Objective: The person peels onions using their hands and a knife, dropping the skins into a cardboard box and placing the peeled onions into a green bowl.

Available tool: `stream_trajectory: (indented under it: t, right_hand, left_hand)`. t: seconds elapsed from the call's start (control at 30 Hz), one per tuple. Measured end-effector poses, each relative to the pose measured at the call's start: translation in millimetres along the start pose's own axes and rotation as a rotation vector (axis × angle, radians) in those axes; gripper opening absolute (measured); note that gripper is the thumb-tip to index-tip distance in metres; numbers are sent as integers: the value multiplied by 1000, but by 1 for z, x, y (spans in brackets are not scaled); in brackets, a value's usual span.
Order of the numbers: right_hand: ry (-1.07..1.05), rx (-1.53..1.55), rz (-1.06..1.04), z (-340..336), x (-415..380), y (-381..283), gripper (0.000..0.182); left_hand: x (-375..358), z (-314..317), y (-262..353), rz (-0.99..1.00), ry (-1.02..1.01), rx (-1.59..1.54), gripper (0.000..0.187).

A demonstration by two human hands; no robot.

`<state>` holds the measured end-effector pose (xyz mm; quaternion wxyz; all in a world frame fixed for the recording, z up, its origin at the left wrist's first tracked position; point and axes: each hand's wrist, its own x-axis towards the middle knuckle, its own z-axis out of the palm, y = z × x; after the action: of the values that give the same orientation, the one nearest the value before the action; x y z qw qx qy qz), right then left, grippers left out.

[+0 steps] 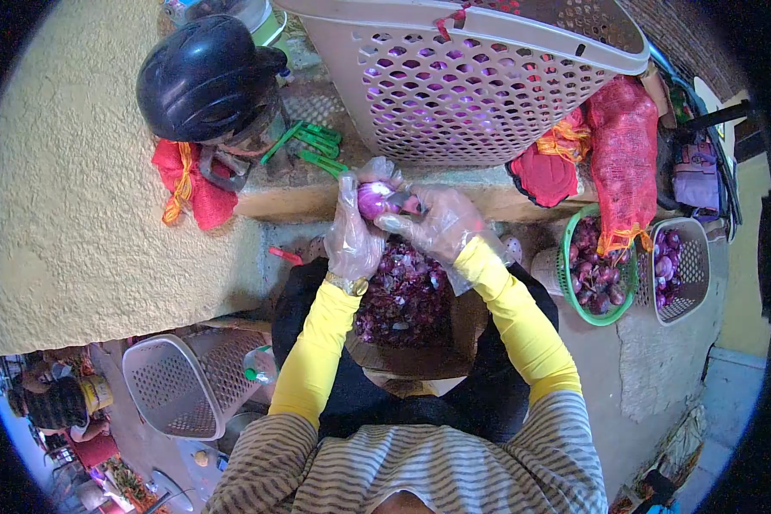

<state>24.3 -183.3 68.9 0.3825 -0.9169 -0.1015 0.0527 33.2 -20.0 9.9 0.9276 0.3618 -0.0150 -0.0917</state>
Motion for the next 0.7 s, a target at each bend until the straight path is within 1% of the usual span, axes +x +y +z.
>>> stream_trajectory:
  t: [0.07,0.17,0.27,0.33,0.43,0.67,0.7]
  right_hand:
    - [6,22,-6,3,0,1,64]
    - [-54,16,43,4,1,3,64]
    - [-3,30,10,0,0,1,65]
    - [36,-87,20,-4,-1,-2,66]
    - [85,-112,-14,2,0,4,67]
    - [93,-103,6,5,-1,4,66]
    - [120,-92,3,7,-1,6,65]
  left_hand:
    - [0,0,-1,4,4,4,56]
    - [0,0,0,8,-3,-5,57]
    - [-1,2,2,17,-7,7,59]
    - [-2,4,4,25,-1,31,59]
    - [-1,4,4,36,-7,52,60]
    - [-1,2,1,28,25,53,61]
    - [-1,4,3,33,23,56,61]
